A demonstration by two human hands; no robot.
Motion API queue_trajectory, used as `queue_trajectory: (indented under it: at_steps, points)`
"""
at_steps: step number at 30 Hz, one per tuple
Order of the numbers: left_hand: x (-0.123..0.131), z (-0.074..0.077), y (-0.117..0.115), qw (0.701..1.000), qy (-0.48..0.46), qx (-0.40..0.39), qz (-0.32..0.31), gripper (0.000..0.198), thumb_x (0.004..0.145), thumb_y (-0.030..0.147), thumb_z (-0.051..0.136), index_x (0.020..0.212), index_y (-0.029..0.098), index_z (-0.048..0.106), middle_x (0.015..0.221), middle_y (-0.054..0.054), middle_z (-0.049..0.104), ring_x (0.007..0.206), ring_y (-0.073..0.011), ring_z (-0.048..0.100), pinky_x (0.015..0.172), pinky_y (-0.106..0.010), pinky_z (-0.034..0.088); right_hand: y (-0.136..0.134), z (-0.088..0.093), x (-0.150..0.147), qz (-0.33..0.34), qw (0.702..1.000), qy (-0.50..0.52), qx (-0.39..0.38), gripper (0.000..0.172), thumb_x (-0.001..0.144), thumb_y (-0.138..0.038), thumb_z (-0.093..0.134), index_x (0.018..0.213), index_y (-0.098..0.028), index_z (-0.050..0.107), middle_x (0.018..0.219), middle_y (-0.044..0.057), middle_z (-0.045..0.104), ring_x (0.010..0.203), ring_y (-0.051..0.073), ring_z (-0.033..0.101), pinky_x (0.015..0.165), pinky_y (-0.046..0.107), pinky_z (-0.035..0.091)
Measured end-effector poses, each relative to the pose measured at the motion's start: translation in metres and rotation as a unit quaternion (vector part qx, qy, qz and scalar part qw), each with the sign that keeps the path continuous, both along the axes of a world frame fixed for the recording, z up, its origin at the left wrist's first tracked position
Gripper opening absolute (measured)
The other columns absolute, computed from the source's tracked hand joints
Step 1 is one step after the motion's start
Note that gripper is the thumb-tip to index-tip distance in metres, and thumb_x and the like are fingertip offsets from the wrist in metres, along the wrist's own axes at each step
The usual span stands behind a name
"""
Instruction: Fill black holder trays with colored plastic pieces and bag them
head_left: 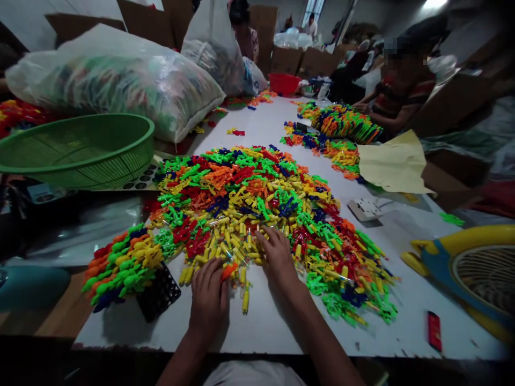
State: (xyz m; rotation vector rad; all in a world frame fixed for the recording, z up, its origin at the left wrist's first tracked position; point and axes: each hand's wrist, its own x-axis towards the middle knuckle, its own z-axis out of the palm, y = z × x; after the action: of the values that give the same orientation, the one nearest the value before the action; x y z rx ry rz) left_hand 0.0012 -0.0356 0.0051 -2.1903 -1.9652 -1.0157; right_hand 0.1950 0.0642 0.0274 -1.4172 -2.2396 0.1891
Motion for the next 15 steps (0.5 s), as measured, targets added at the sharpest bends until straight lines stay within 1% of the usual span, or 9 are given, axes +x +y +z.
queue_trajectory:
  at_steps: [2, 4, 7, 9, 10, 12, 13, 15]
  points:
    - [0.000, -0.001, 0.000, 1.000, -0.006, -0.002, 0.000, 0.017, 0.090, 0.015, 0.050, 0.105, 0.018, 0.057, 0.125, -0.013, 0.063, 0.124, -0.0266, 0.052, 0.105, -0.047, 0.037, 0.016, 0.003, 0.001, 0.026, 0.999, -0.023, -0.010, 0.035, 0.093, -0.012, 0.045, 0.121, -0.021, 0.064, 0.128, 0.010, 0.059, 0.117, 0.026, 0.048, 0.099, 0.042, 0.040]
    - [0.000, 0.000, 0.000, 1.000, -0.014, -0.007, 0.002, 0.017, 0.090, 0.015, 0.050, 0.105, 0.017, 0.058, 0.125, -0.012, 0.062, 0.124, -0.0265, 0.051, 0.105, -0.047, 0.036, 0.028, 0.002, 0.005, 0.040, 0.999, -0.020, -0.010, 0.029, 0.091, -0.015, 0.051, 0.114, -0.021, 0.067, 0.117, 0.010, 0.063, 0.107, 0.025, 0.053, 0.092, 0.039, 0.044]
    - [0.000, 0.002, -0.002, 0.999, -0.025, -0.024, 0.004, 0.018, 0.090, 0.015, 0.050, 0.106, 0.018, 0.057, 0.128, -0.012, 0.061, 0.127, -0.0260, 0.049, 0.106, -0.047, 0.035, 0.034, -0.001, 0.012, 0.060, 0.997, 0.043, 0.028, 0.025, 0.089, -0.014, 0.054, 0.111, -0.018, 0.066, 0.114, 0.011, 0.064, 0.105, 0.024, 0.055, 0.090, 0.037, 0.045]
    - [0.001, 0.003, -0.002, 0.999, -0.035, -0.030, 0.005, 0.019, 0.090, 0.015, 0.049, 0.106, 0.018, 0.058, 0.129, -0.011, 0.060, 0.127, -0.0259, 0.048, 0.107, -0.047, 0.035, 0.034, -0.001, 0.014, 0.094, 0.992, 0.070, 0.049, 0.026, 0.091, -0.012, 0.051, 0.113, -0.017, 0.064, 0.113, 0.012, 0.065, 0.104, 0.023, 0.056, 0.091, 0.037, 0.045]
    - [0.001, 0.003, -0.001, 0.999, -0.041, -0.033, 0.005, 0.019, 0.090, 0.015, 0.049, 0.106, 0.018, 0.059, 0.129, -0.011, 0.060, 0.127, -0.0259, 0.048, 0.107, -0.048, 0.035, 0.034, 0.000, 0.013, 0.120, 0.990, 0.059, 0.049, 0.026, 0.092, -0.012, 0.051, 0.114, -0.017, 0.063, 0.110, 0.011, 0.066, 0.102, 0.023, 0.056, 0.090, 0.037, 0.045]
    - [0.000, 0.003, -0.001, 0.998, -0.056, -0.035, -0.001, 0.019, 0.090, 0.016, 0.049, 0.105, 0.018, 0.060, 0.128, -0.011, 0.061, 0.127, -0.0260, 0.049, 0.106, -0.048, 0.036, 0.035, 0.002, 0.007, 0.164, 0.986, 0.005, 0.039, 0.026, 0.093, -0.014, 0.053, 0.115, -0.020, 0.064, 0.104, 0.011, 0.067, 0.100, 0.024, 0.055, 0.087, 0.038, 0.044]
    - [0.000, 0.003, 0.000, 0.997, -0.065, -0.034, -0.003, 0.019, 0.090, 0.017, 0.049, 0.105, 0.018, 0.060, 0.128, -0.011, 0.061, 0.126, -0.0261, 0.050, 0.106, -0.048, 0.036, 0.036, 0.002, 0.004, 0.177, 0.984, -0.022, 0.032, 0.026, 0.092, -0.015, 0.054, 0.114, -0.021, 0.065, 0.101, 0.010, 0.067, 0.098, 0.024, 0.055, 0.086, 0.037, 0.044]
    - [-0.002, 0.004, 0.001, 0.996, -0.087, -0.030, -0.003, 0.018, 0.090, 0.018, 0.050, 0.103, 0.018, 0.061, 0.125, -0.011, 0.063, 0.124, -0.0261, 0.051, 0.104, -0.047, 0.038, 0.039, 0.003, -0.003, 0.172, 0.983, -0.050, 0.027, 0.024, 0.091, -0.015, 0.056, 0.110, -0.024, 0.068, 0.095, 0.009, 0.066, 0.094, 0.024, 0.054, 0.083, 0.037, 0.045]
